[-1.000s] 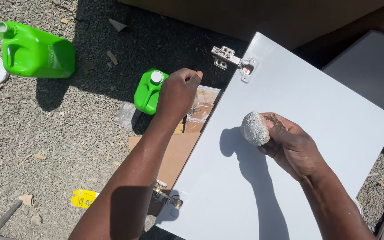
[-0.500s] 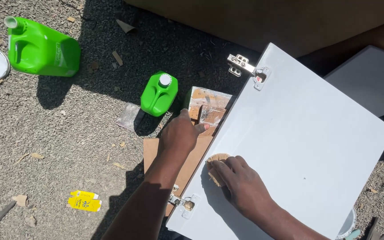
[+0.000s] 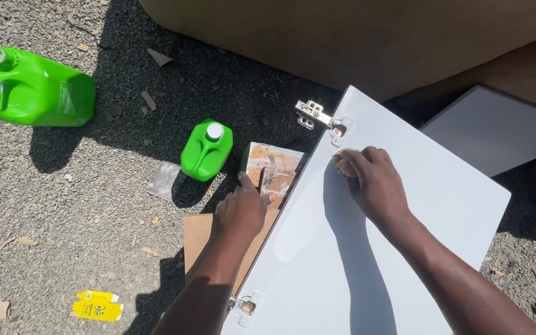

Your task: Painting a white cabinet door using a small sponge applicator and white paint.

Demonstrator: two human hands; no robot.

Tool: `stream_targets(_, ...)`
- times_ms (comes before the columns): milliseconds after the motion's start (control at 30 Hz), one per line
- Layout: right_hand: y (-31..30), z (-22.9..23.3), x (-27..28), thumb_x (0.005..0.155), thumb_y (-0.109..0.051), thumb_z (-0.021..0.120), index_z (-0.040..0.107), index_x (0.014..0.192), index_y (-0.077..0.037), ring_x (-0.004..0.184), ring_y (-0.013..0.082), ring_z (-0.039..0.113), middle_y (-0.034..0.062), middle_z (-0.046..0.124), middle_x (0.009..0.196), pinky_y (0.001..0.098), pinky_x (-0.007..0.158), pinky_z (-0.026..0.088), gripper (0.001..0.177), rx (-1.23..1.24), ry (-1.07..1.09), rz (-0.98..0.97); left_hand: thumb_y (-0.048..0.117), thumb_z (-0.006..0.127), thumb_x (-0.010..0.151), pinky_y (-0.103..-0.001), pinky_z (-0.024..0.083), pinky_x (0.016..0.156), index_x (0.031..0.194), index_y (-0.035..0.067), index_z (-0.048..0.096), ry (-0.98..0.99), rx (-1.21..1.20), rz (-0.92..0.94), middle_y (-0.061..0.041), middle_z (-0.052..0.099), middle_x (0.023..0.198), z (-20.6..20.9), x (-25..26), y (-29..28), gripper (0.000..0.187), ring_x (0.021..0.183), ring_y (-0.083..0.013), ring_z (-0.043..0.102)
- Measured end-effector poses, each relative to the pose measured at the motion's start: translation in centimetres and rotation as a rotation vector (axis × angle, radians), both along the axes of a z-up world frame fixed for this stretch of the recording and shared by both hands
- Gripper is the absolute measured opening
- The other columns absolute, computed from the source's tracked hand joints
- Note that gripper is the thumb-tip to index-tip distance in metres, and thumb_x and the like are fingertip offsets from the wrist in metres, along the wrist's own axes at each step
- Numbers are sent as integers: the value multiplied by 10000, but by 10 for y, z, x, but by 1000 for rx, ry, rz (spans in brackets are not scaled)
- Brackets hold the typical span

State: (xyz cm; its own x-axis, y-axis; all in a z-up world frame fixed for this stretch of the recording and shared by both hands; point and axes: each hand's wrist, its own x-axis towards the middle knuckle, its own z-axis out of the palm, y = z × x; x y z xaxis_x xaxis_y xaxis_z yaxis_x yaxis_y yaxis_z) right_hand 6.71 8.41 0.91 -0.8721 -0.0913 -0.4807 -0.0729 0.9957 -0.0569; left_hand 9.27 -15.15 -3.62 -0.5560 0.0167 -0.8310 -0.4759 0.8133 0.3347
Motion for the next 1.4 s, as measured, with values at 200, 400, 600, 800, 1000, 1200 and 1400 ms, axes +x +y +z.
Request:
stream_targets(200, 35, -10, -53, 963, -98, 719, 750, 1209, -149, 785, 213, 563, 71, 617, 920, 320, 594, 495, 253, -87, 363, -178, 458, 481, 1054, -548, 402, 1115, 1602, -50, 229, 15, -4, -29, -285, 597, 1418, 7, 8, 2, 789, 1364, -429, 538)
stream_targets(400, 13, 6, -30, 959, -143, 660, 735, 1255, -203, 825, 149, 616, 51, 680, 952, 247, 639, 517, 311, 121, -24, 55, 508, 463, 1042, -458, 128, 1263, 1633, 16, 202, -48, -32, 13, -203, 569, 1495, 12, 3, 5, 812, 1465, -360, 448)
stream_targets(600, 13, -1, -96, 959, -82, 689, 741, 1222, -92, 749, 181, 595, 75, 635, 874, 274, 595, 492, 268, -58, 253, -49, 464, 470, 1051, -472, 43, 1267, 1638, 40, 209, -93, -40, 58, -185, 567, 1502, 19, -2, 6, 770, 1472, -341, 445)
stream_targets(800, 24, -6, -116, 966, -89, 720, 728, 1250, -80, 824, 242, 608, 103, 625, 899, 341, 665, 539, 284, -70, 276, -35, 509, 456, 1042, -458, 92, 1261, 1632, 52, 219, -47, -35, 31, -180, 605, 1457, 10, 3, 5, 783, 1442, -320, 485)
stream_targets(1000, 8, 4, -43, 970, -31, 698, 739, 1209, -104, 839, 263, 688, 131, 689, 962, 358, 719, 570, 253, -68, 170, -387, 522, 492, 1022, -437, 131, 1252, 1627, 74, 238, -49, -29, 95, -159, 610, 1452, 8, 4, 3, 795, 1433, -287, 494)
stream_targets(1200, -69, 17, 115, 825, -115, 714, 604, 1306, -83, 1118, 277, 581, 96, 597, 1319, 411, 873, 536, 494, -481, -368, 178, 395, 716, 935, -475, 292, 1109, 1527, 10, 410, 103, 14, 213, -146, 790, 1110, -18, 15, 3, 769, 1073, -240, 725)
stream_targets(1400, -28, 8, -19, 949, -138, 681, 698, 1258, -124, 864, 154, 597, 41, 638, 956, 242, 636, 502, 309, 122, 96, 132, 377, 831, 855, -576, 426, 1086, 1594, 134, 408, -28, 70, 419, -196, 558, 1494, -41, 7, 5, 886, 1411, -437, 484)
